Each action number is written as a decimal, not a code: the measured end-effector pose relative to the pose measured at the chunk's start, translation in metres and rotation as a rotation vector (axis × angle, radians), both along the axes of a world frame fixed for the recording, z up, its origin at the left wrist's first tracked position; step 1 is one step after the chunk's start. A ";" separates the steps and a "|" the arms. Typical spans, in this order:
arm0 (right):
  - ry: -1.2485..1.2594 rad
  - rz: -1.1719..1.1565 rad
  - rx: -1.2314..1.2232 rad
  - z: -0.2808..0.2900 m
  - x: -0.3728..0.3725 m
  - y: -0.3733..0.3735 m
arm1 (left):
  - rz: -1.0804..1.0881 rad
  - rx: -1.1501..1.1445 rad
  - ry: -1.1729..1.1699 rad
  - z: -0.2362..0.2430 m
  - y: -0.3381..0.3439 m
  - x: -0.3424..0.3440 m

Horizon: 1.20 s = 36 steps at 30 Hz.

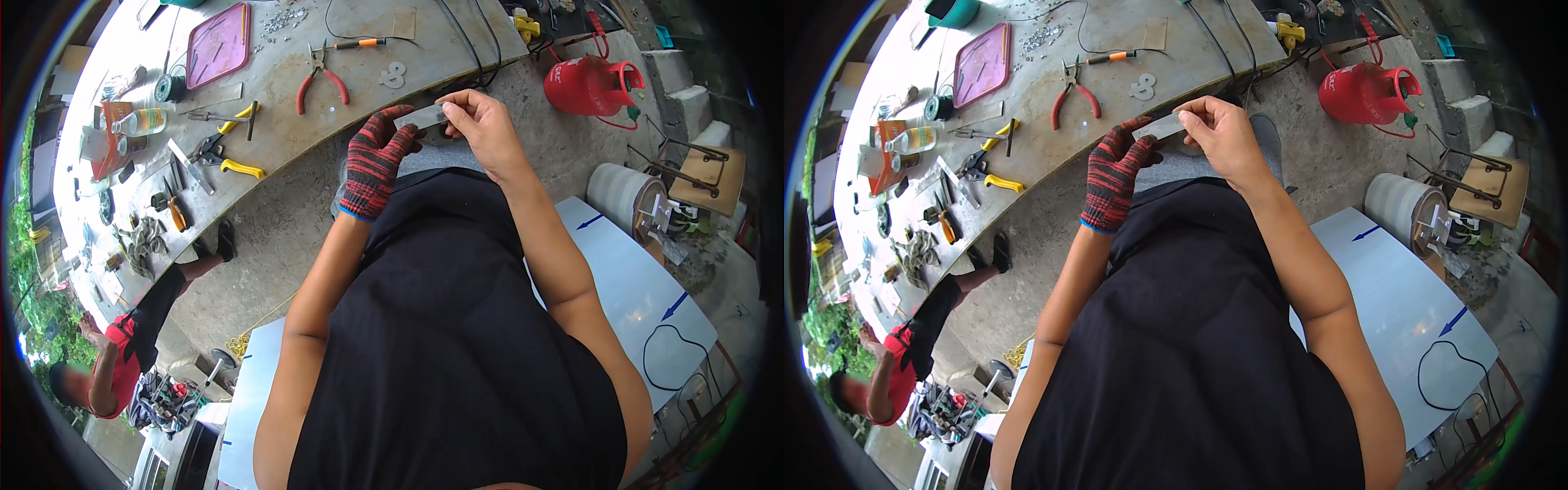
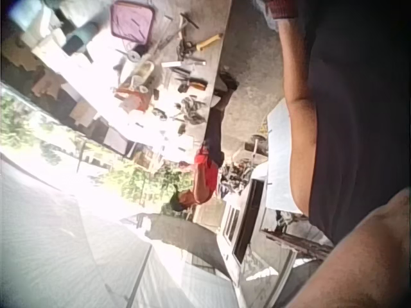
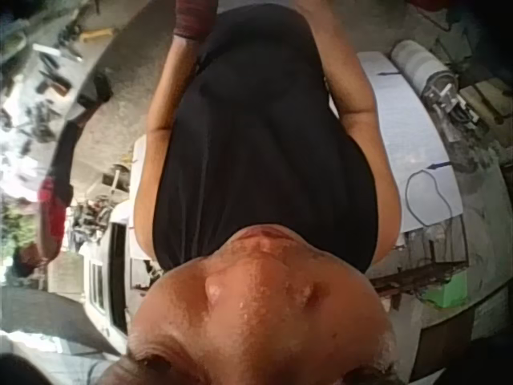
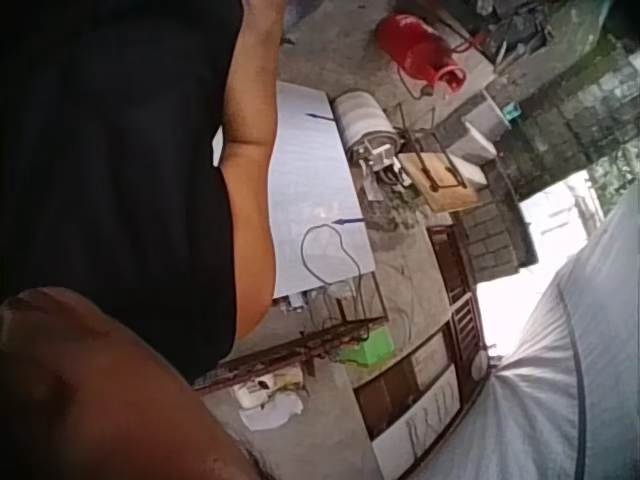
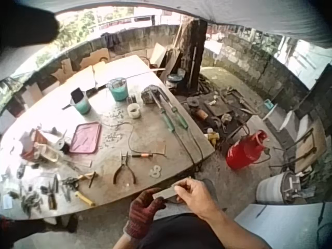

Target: The person uses a blowtorch to heat a metal pipe held with pliers, then files the heated section. They insert a metal pin into the pipe and continue to file and adjust the assembly. The person also handles a small metal plate and a ruler on the workbench.

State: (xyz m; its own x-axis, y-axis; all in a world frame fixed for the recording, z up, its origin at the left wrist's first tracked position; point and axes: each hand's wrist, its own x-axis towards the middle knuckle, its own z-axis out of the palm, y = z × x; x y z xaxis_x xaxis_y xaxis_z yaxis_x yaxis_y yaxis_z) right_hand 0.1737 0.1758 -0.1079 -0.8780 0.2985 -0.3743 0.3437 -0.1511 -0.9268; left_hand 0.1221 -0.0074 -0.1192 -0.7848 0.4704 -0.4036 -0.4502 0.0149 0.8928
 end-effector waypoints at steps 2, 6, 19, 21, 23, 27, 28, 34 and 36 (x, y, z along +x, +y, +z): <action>-0.006 -0.006 0.010 0.000 0.001 0.000 | -0.041 -0.144 0.180 -0.002 0.000 0.003; -0.025 0.017 0.027 0.001 0.003 0.002 | -0.057 -0.310 0.675 0.000 0.002 0.005; -0.005 0.101 -0.022 0.007 0.000 -0.002 | -0.080 -0.339 0.538 -0.003 -0.012 0.004; -0.004 0.108 -0.031 0.008 -0.001 -0.002 | -0.065 -0.349 0.529 0.000 -0.015 0.002; -0.007 0.115 -0.035 0.009 -0.002 -0.003 | -0.053 -0.360 0.552 0.001 -0.019 0.001; -0.016 0.125 -0.055 0.010 -0.005 -0.005 | -0.076 -0.382 0.572 0.001 -0.021 -0.001; -0.018 0.126 -0.066 0.011 -0.005 -0.006 | -0.086 -0.396 0.588 0.001 -0.021 -0.001; -0.041 0.127 -0.057 0.010 -0.006 -0.011 | -0.146 -0.443 0.662 0.009 -0.020 -0.001; -0.033 0.107 -0.041 0.006 -0.004 -0.011 | -0.145 -0.407 0.586 0.015 -0.020 0.000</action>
